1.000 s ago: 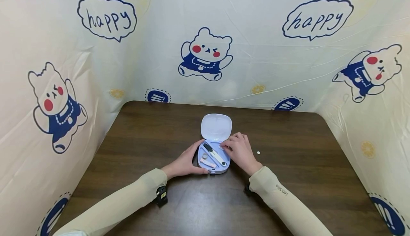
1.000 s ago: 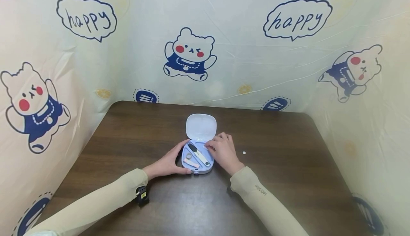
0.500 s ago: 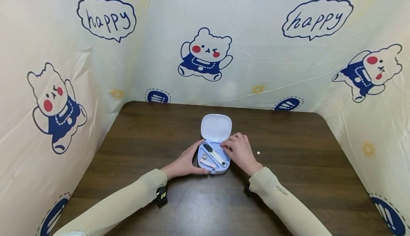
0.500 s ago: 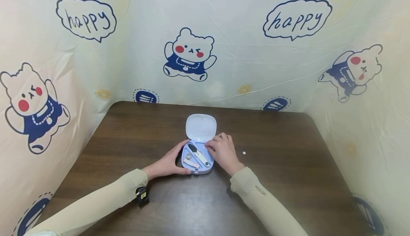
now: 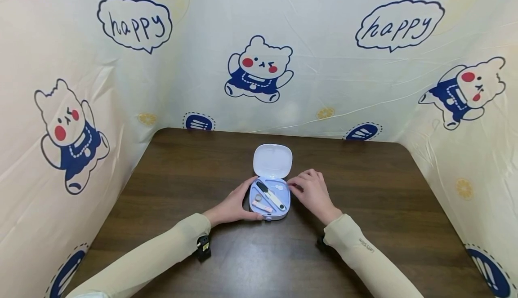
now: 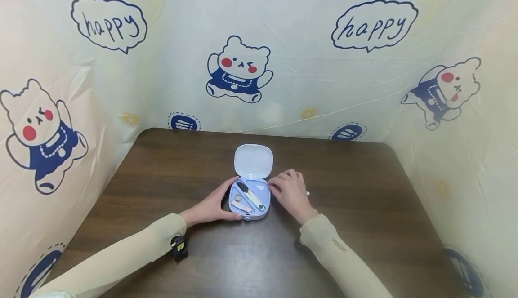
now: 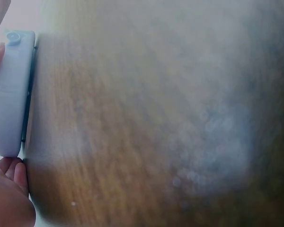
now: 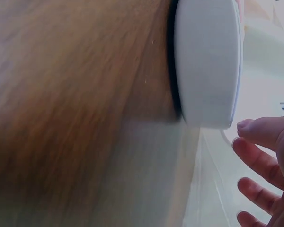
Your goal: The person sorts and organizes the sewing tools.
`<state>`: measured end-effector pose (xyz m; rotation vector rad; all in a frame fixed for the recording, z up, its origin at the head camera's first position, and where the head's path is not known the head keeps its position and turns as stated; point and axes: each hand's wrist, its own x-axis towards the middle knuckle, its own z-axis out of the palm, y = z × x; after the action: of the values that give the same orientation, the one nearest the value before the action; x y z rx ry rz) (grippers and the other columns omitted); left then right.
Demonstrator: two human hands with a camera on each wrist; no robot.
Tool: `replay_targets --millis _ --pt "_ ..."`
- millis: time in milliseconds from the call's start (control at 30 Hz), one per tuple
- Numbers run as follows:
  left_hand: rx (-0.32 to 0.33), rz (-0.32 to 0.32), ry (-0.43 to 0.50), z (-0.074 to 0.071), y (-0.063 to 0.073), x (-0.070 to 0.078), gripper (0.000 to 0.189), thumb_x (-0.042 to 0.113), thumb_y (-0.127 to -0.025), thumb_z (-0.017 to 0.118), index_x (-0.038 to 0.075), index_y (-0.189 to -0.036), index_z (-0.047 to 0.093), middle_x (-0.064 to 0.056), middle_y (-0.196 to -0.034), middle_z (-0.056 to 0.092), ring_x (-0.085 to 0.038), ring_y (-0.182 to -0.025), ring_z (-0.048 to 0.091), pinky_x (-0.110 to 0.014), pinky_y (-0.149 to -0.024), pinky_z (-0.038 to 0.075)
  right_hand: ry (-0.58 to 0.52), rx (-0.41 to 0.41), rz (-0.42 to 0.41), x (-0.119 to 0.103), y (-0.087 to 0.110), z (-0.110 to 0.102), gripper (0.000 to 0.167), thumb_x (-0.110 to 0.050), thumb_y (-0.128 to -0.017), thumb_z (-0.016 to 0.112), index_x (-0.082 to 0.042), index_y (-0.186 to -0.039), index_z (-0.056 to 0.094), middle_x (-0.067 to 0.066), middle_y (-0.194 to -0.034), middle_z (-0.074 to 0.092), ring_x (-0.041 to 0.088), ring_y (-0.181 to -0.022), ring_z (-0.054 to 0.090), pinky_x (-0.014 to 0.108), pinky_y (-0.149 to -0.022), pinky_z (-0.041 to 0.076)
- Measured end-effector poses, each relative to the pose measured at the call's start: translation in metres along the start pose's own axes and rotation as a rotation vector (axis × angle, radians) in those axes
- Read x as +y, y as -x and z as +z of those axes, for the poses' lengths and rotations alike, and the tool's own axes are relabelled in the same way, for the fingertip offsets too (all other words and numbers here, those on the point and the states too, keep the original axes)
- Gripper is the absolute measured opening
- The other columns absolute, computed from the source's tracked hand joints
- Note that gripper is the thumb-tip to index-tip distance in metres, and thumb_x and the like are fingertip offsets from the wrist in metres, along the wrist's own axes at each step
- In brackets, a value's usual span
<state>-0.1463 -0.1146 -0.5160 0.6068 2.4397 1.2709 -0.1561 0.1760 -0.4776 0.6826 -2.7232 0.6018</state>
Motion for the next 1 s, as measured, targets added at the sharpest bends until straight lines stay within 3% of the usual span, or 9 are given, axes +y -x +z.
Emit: replay_targets --millis 333,533,800,1000 --pt "0.002 0.000 0.001 -0.001 0.001 0.001 0.119 0.050 -0.077 0.091 0.025 -0.167 0.018 -0.004 -0.168 0.028 -0.027 -0.153 0.030 -0.055 -0.120 0.030 -0.079 0.023 0.072 0.022 0.013 -0.014 0.011 -0.014 -0.089 0.084 -0.016 -0.099 0.083 0.000 -0.093 0.078 0.025 -0.096 0.055 0.044 -0.084 0.039" --pt "-0.002 -0.004 0.008 -0.002 0.001 0.003 0.119 0.051 -0.077 0.091 0.024 -0.167 0.018 -0.005 -0.168 0.028 -0.028 -0.153 0.030 -0.056 -0.120 0.029 -0.117 -0.009 0.156 0.036 0.022 -0.021 0.013 -0.015 -0.089 0.084 -0.014 -0.102 0.083 0.002 -0.099 0.078 0.026 -0.099 0.055 0.045 -0.087 0.038" --pt "-0.003 -0.010 0.000 -0.001 0.001 0.002 0.119 0.051 -0.077 0.091 0.026 -0.167 0.018 -0.004 -0.168 0.028 -0.026 -0.153 0.030 -0.055 -0.120 0.029 -0.135 0.014 0.156 0.054 0.033 -0.031 0.011 -0.011 -0.089 0.083 -0.011 -0.100 0.082 0.004 -0.097 0.078 0.033 -0.099 0.059 0.055 -0.088 0.041" --pt "0.002 0.004 0.001 -0.001 0.001 0.002 0.119 0.050 -0.077 0.091 0.023 -0.167 0.019 -0.006 -0.168 0.030 -0.029 -0.152 0.031 -0.057 -0.120 0.030 -0.146 -0.055 0.226 0.075 0.038 -0.039 0.011 -0.011 -0.092 0.080 -0.010 -0.102 0.082 0.008 -0.103 0.077 0.037 -0.105 0.057 0.062 -0.096 0.039"
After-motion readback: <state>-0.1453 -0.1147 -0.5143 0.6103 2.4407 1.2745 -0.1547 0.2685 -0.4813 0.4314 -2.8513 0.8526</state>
